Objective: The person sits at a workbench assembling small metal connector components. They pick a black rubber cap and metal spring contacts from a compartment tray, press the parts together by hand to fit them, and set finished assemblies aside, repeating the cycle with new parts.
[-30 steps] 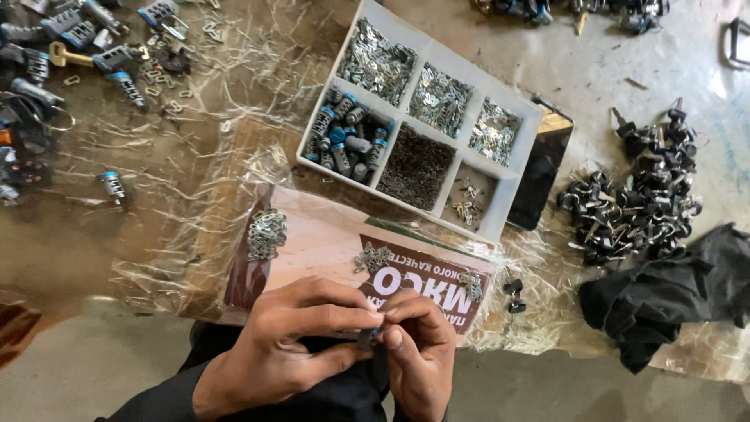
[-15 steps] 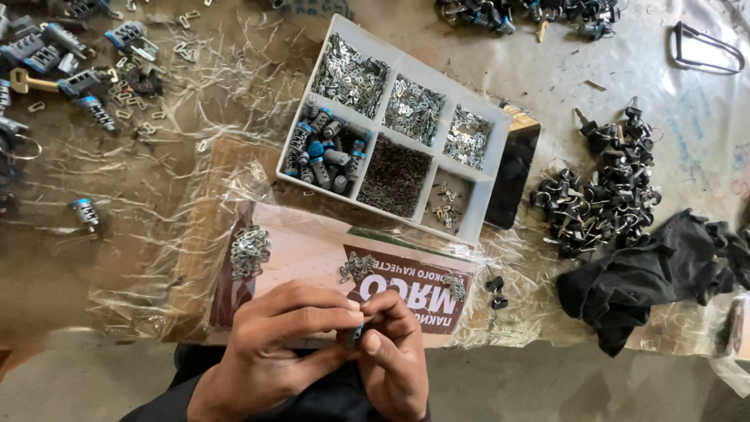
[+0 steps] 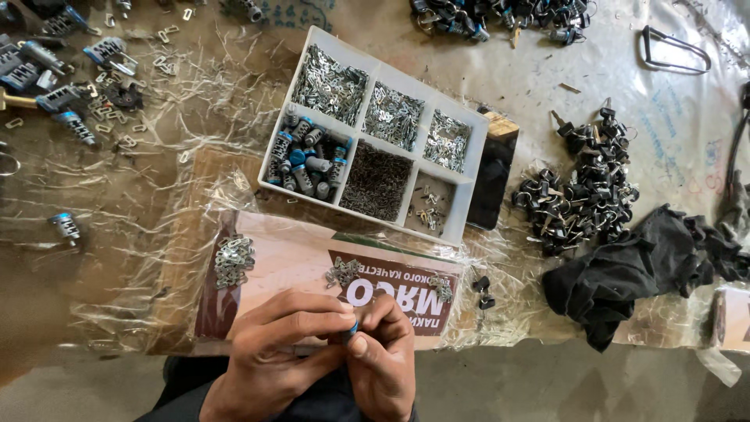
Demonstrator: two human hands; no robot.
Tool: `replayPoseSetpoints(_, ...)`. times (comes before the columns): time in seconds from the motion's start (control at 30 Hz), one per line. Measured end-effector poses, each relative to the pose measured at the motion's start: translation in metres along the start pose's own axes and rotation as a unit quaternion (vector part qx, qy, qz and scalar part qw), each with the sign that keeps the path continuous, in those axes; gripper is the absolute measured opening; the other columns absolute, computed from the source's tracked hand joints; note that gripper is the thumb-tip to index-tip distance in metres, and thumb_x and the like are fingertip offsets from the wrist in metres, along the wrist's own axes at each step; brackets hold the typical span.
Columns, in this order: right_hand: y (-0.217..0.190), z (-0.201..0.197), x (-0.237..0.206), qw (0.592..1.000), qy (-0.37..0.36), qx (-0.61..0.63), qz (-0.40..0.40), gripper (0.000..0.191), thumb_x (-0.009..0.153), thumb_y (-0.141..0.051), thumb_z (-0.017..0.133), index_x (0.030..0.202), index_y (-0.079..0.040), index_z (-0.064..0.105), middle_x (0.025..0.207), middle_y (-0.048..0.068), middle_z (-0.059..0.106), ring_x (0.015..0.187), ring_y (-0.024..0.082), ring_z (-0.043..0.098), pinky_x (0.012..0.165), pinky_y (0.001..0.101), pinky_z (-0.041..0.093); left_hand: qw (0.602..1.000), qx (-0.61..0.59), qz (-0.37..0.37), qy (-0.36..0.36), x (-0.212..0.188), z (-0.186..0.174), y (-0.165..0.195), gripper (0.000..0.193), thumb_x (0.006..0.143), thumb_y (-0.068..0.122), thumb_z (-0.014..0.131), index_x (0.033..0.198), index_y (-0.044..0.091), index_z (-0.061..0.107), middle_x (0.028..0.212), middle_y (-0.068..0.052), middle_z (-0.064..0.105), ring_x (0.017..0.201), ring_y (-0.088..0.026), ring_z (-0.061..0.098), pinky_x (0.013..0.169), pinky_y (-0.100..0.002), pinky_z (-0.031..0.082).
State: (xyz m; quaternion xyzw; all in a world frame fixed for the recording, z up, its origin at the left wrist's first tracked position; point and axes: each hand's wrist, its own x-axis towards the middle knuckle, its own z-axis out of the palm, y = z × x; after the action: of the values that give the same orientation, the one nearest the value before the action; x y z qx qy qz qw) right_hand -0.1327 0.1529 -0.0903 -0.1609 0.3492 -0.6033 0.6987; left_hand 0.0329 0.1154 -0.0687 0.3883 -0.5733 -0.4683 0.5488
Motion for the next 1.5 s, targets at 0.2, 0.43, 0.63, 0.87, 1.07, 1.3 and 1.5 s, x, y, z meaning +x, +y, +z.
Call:
replayPoseSetpoints(0.2,-0.021,0.017,0.001,0.859,0.063,-0.439,-0.257,0.027,0.085,-0.002,0.082,0.085,-0.005,0.056,0.098,0.02,0.078,0.088,0.023,0.075,0.075,0.0318,0.062,0.999,0.019,-0.05,0.011,0.004,0.0,0.003,0.04,0.075,-0.002,0.086,0.112,0.007,0.076,0.115,-0.009,0.075,0.094,-0.016,0.076,0.073,-0.025,0.063)
replayPoseSetpoints(0.43,-0.05,0.031,0.021,0.553,0.068,-0.742,-0.373,0.023,0.077,-0.002,0.086,0.076,-0.003,0.063,0.101,0.014,0.079,0.091,0.022,0.078,0.074,0.0307,0.061,0.998,0.031,-0.028,0.036,0.006,-0.008,0.001,0.037,0.078,0.0,0.085,0.113,0.007,0.073,0.117,-0.008,0.072,0.088,-0.013,0.073,0.067,-0.022,0.061)
replayPoseSetpoints(0.63,-0.06,0.027,0.028,0.503,0.016,-0.782,-0.367,0.02,0.077,-0.002,0.086,0.079,-0.004,0.067,0.104,0.011,0.079,0.092,0.023,0.078,0.077,0.0326,0.061,0.999,0.042,-0.019,0.028,0.004,-0.008,-0.002,0.034,0.08,0.0,0.083,0.111,0.009,0.074,0.117,-0.007,0.072,0.082,-0.012,0.073,0.067,-0.022,0.062)
replayPoseSetpoints(0.87,-0.061,0.009,0.027,0.523,0.016,-0.772,-0.362,0.021,0.079,-0.004,0.086,0.079,-0.006,0.065,0.104,0.013,0.079,0.094,0.022,0.078,0.079,0.0323,0.062,0.998,0.058,-0.024,0.001,0.007,-0.01,0.002,0.034,0.082,0.003,0.082,0.113,0.011,0.074,0.118,-0.006,0.072,0.083,-0.014,0.075,0.069,-0.024,0.063)
replayPoseSetpoints(1.07,-0.051,-0.006,0.008,0.965,0.047,-0.229,-0.121,0.026,0.086,0.009,0.076,0.089,-0.003,0.053,0.096,0.019,0.073,0.094,0.025,0.074,0.085,0.0354,0.057,0.99,0.11,0.081,-0.03,0.018,-0.007,0.009,0.049,0.08,0.01,0.085,0.126,0.009,0.069,0.124,-0.009,0.069,0.1,-0.027,0.072,0.08,-0.035,0.06)
replayPoseSetpoints(1.3,-0.033,0.001,0.011,0.99,0.01,-0.14,-0.029,0.022,0.093,0.006,0.073,0.094,-0.001,0.052,0.097,0.016,0.067,0.091,0.021,0.067,0.085,0.0379,0.057,0.979,0.137,0.143,-0.053,0.027,-0.011,0.01,0.053,0.081,0.008,0.084,0.131,0.007,0.068,0.122,-0.007,0.07,0.097,-0.026,0.07,0.082,-0.036,0.059)
replayPoseSetpoints(1.5,-0.074,0.037,0.051,0.791,0.039,-0.569,-0.222,0.023,0.085,-0.016,0.08,0.098,-0.005,0.064,0.115,0.01,0.073,0.09,0.014,0.067,0.078,0.0298,0.058,0.981,0.165,0.102,-0.013,0.034,-0.017,0.016,0.046,0.082,0.008,0.084,0.125,0.007,0.068,0.118,-0.007,0.07,0.096,-0.027,0.07,0.079,-0.035,0.058)
